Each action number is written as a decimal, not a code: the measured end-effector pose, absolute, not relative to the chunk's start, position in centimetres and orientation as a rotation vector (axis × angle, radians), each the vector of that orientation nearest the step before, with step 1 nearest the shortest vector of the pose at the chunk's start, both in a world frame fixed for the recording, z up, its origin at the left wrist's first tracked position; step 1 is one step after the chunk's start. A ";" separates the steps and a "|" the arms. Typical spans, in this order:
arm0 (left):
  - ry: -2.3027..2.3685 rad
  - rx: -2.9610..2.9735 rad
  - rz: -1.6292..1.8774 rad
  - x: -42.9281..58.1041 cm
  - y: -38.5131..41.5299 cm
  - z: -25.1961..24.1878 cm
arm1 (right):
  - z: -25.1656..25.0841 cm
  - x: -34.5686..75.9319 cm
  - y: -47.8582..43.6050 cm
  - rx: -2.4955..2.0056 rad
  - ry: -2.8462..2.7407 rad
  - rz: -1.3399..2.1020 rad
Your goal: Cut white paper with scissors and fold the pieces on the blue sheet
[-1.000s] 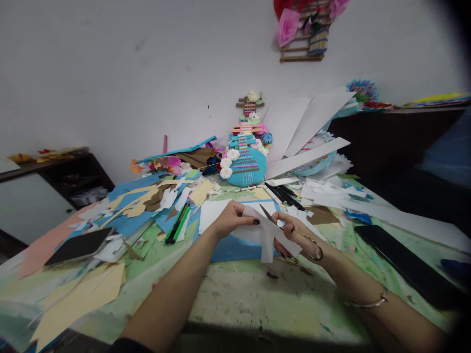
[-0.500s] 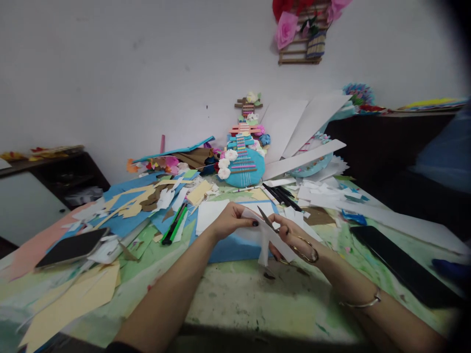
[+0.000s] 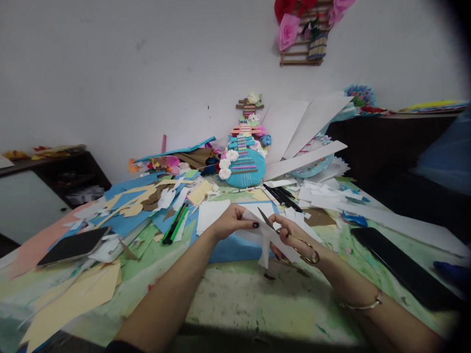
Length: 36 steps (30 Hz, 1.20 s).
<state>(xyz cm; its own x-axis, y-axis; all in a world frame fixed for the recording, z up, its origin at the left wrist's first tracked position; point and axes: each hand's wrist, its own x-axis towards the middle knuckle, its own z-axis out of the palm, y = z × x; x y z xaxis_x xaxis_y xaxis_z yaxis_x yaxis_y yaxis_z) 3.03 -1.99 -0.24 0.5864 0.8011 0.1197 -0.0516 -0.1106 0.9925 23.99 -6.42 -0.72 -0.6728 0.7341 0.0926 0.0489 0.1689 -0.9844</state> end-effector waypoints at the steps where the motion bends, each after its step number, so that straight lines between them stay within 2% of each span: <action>1: 0.667 1.516 0.823 3.0 -2.0 -0.2 | -0.8 24.0 -6.4 -0.753 -1.880 1.541; 19: 0.715 1.557 0.828 2.8 -1.6 -0.5 | -1.2 23.6 -6.3 -0.785 -1.658 1.582; 36: 0.657 1.511 0.735 3.6 -2.0 -0.8 | -1.5 23.4 -6.1 -0.807 -1.741 1.597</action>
